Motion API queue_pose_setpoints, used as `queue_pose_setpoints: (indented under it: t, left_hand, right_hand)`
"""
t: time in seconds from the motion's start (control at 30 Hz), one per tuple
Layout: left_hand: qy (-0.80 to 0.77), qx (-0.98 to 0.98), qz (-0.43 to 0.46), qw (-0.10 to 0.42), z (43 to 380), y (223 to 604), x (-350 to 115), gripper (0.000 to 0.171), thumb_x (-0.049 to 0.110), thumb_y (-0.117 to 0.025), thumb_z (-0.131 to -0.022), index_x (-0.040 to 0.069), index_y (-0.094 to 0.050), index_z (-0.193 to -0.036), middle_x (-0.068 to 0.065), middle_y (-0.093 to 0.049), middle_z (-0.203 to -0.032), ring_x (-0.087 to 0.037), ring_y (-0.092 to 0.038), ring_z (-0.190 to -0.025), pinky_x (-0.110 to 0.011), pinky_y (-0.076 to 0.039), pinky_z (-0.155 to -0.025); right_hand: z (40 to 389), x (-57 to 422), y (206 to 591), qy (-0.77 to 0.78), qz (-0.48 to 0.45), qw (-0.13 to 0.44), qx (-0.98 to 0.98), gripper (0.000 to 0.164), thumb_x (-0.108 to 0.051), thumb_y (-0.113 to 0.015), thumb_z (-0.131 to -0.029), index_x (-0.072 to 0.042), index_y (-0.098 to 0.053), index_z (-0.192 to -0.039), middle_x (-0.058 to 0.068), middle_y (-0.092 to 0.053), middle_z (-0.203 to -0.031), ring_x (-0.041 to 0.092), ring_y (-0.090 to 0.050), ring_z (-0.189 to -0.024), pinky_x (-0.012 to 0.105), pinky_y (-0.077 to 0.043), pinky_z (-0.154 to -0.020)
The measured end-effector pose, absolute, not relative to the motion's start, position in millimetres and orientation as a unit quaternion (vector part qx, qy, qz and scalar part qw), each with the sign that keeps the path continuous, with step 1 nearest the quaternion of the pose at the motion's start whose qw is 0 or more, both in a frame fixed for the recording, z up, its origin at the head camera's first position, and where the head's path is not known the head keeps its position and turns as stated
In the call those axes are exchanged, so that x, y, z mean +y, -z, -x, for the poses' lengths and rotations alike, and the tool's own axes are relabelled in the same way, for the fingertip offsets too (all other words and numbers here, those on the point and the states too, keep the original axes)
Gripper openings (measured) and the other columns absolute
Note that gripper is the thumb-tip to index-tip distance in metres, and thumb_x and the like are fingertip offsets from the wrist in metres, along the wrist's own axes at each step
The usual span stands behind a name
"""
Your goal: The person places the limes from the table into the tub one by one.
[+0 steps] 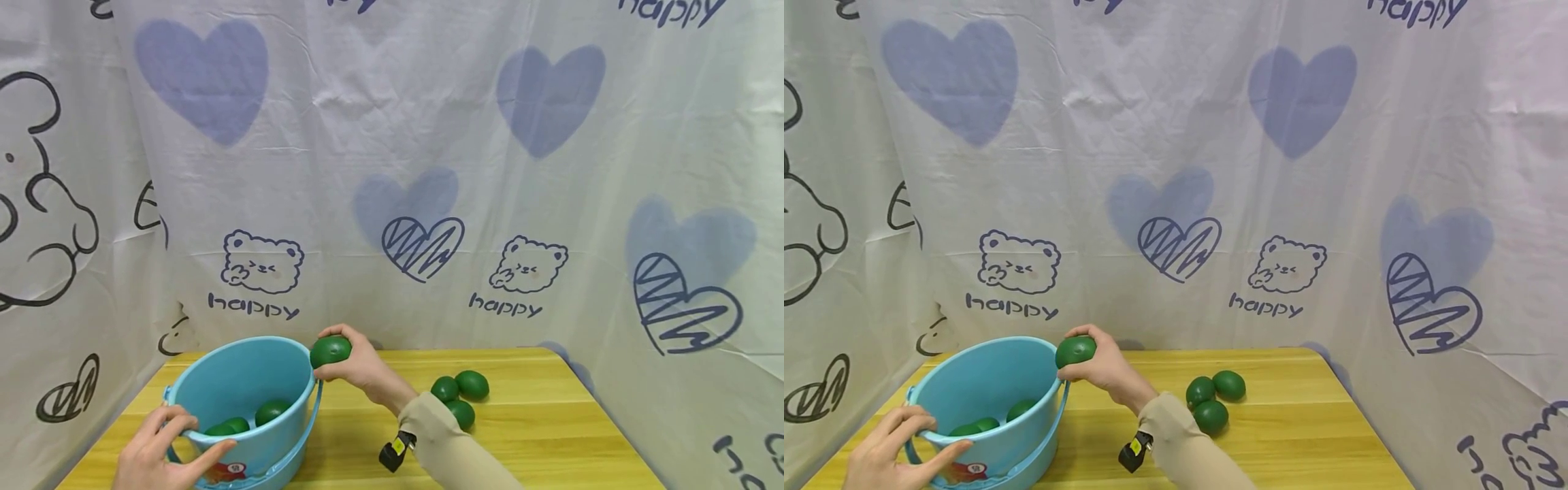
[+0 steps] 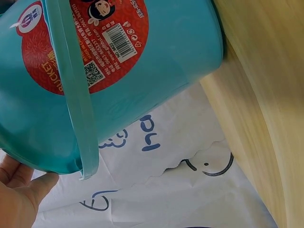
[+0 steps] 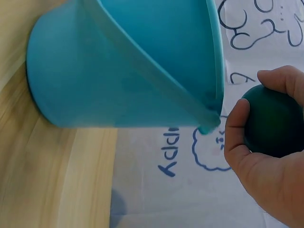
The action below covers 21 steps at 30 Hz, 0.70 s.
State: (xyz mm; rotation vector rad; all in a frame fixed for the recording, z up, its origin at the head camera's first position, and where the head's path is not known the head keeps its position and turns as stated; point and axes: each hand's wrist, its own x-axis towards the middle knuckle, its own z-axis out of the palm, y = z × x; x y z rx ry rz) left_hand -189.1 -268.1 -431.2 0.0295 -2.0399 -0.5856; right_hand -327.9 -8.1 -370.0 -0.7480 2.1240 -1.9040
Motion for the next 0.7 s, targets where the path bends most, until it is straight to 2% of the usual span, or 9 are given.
queue_pose_setpoints:
  t: [0.43, 0.7]
  left_hand:
    - [0.237, -0.842, -0.008, 0.484, 188.1, 429.6, -267.7, 0.056, 0.039, -0.100, -0.035, 0.018, -0.062, -0.070, 0.005, -0.054, -0.082, -0.012, -0.046, -0.068, -0.001, -0.033, -0.061]
    - [0.239, -0.839, -0.003, 0.489, 188.4, 430.8, -268.4, 0.055, 0.036, -0.100, -0.035, 0.018, -0.061, -0.070, 0.005, -0.054, -0.081, -0.010, -0.045, -0.067, -0.003, -0.034, -0.061]
  right_hand:
    - [315.1, -36.6, 361.8, 0.620, 0.257, 0.105, 0.734, 0.054, -0.003, -0.081, -0.073, -0.017, -0.054, -0.118, 0.007, -0.055, -0.110, 0.021, -0.058, -0.090, 0.029, -0.055, -0.065]
    - [313.8, -43.1, 358.7, 0.605, 0.253, 0.110, 0.747, 0.052, -0.009, -0.084, -0.074, -0.023, -0.061, -0.118, 0.001, -0.059, -0.109, 0.018, -0.059, -0.090, 0.033, -0.056, -0.071]
